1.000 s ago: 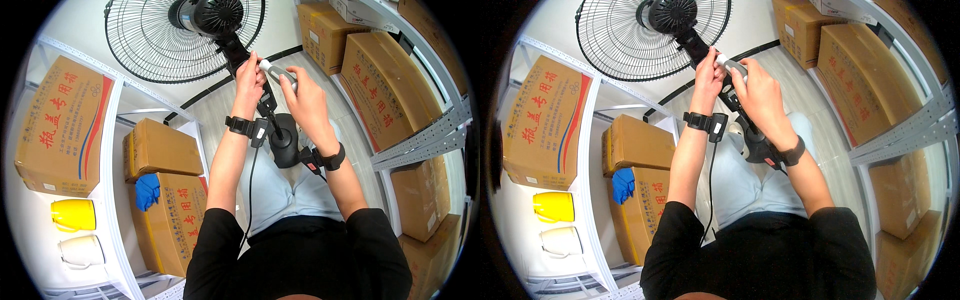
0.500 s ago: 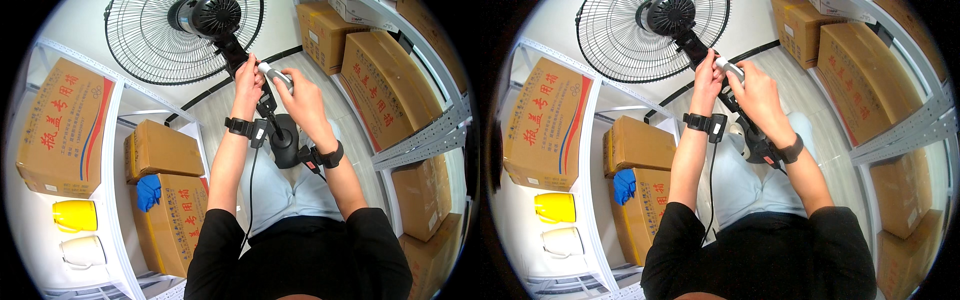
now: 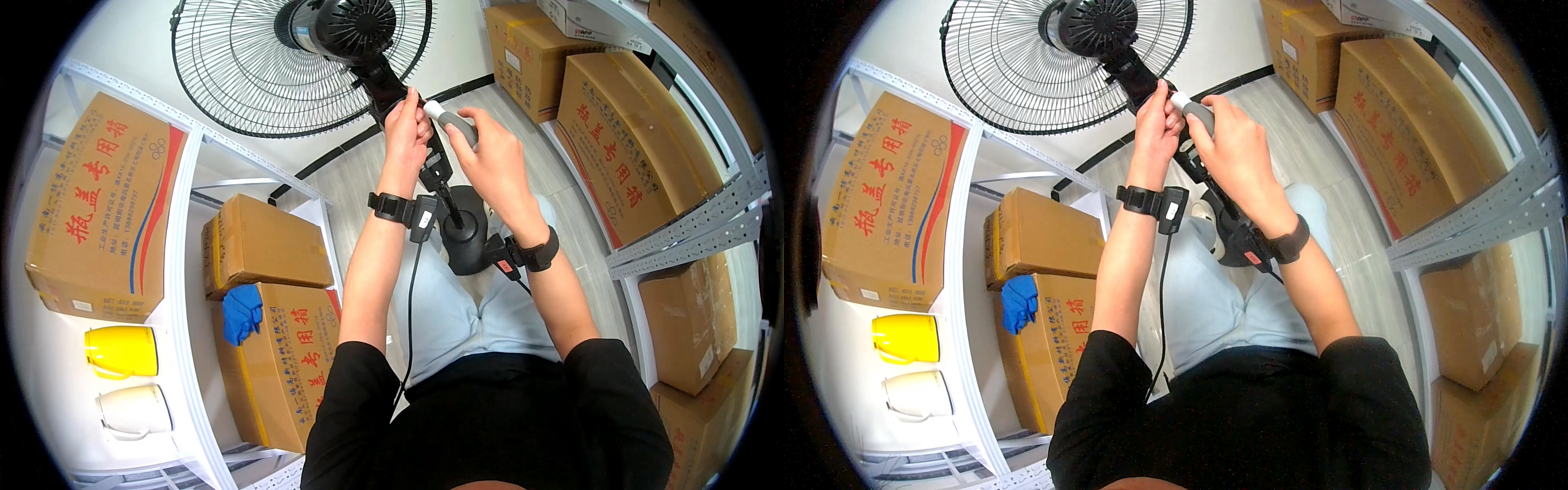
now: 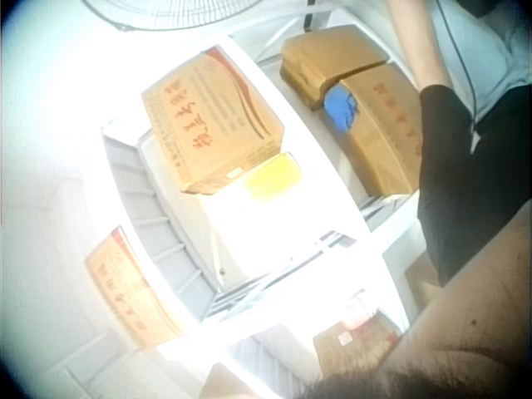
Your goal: The person sits on the floor and uses a screwdriver to remove screws from the base of a standing fan. They then use a heat gun to apply heat to the fan's base and neck area, likely to loosen adhesive or soften plastic. The person continues to manipulate the fan's components with both hands.
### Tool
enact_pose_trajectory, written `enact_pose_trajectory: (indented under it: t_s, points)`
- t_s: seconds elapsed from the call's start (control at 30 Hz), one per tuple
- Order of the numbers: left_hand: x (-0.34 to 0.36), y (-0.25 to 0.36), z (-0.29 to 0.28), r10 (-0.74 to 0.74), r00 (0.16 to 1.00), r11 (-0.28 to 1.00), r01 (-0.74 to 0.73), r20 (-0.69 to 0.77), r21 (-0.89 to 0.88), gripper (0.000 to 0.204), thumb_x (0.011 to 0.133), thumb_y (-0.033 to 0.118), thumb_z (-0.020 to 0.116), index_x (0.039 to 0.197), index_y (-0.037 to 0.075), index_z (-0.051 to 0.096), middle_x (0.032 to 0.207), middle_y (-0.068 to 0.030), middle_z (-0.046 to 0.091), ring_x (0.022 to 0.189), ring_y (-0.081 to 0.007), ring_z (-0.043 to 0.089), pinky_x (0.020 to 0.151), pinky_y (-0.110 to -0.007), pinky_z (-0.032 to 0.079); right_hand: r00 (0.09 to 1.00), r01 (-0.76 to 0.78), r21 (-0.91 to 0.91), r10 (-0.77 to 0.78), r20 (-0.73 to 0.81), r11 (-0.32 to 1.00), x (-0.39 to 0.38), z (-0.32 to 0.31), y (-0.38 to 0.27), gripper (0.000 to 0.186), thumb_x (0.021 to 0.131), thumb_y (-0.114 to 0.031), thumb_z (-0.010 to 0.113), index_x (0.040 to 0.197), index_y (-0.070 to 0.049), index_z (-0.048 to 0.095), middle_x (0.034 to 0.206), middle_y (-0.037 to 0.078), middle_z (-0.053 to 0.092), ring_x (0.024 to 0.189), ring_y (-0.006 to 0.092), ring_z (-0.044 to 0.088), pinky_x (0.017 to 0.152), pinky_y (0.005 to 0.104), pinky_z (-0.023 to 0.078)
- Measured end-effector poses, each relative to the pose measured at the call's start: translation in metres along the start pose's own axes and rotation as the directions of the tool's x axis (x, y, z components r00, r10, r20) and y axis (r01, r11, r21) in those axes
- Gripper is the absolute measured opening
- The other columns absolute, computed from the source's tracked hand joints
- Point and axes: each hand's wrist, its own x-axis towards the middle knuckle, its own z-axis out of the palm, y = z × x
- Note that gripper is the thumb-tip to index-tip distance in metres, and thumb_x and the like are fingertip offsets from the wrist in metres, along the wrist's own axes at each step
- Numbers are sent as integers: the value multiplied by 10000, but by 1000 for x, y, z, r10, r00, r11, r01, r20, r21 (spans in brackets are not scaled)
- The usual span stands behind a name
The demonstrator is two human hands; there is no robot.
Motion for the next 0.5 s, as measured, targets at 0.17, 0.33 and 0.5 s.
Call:
enact_pose_trajectory:
  t_s: [0.17, 0.33, 0.5]
  points:
    - [0, 1, -1, -3, 1000, 1000, 3, 7, -6, 274, 934, 292, 558, 784, 64, 532, 568, 42, 409, 425, -45, 331, 363, -198, 221, 999, -30, -5, 30, 19, 1000, 1, -2, -4, 324, 819, -215, 625, 1031, 22, 563, 850, 218, 641, 803, 368, 629, 690, 436, 502]
    - [-1, 2, -1, -5, 1000, 999, 4, 6, 33, 263, 934, 285, 559, 787, 72, 511, 573, 45, 406, 418, -38, 330, 364, -195, 225, 996, 3, -63, 3, 88, 998, 6, -1, -8, 354, 798, -210, 626, 1064, 17, 569, 878, 219, 641, 805, 372, 629, 714, 447, 500]
    - [-9, 6, 1, -54, 998, 996, 52, 32, 70, 270, 929, 290, 566, 772, 83, 492, 570, 44, 407, 420, -37, 336, 369, -194, 234, 987, -59, -148, 80, 139, 987, 5, -4, -20, 304, 794, -190, 608, 1040, -10, 597, 896, 214, 643, 813, 373, 628, 717, 448, 499]
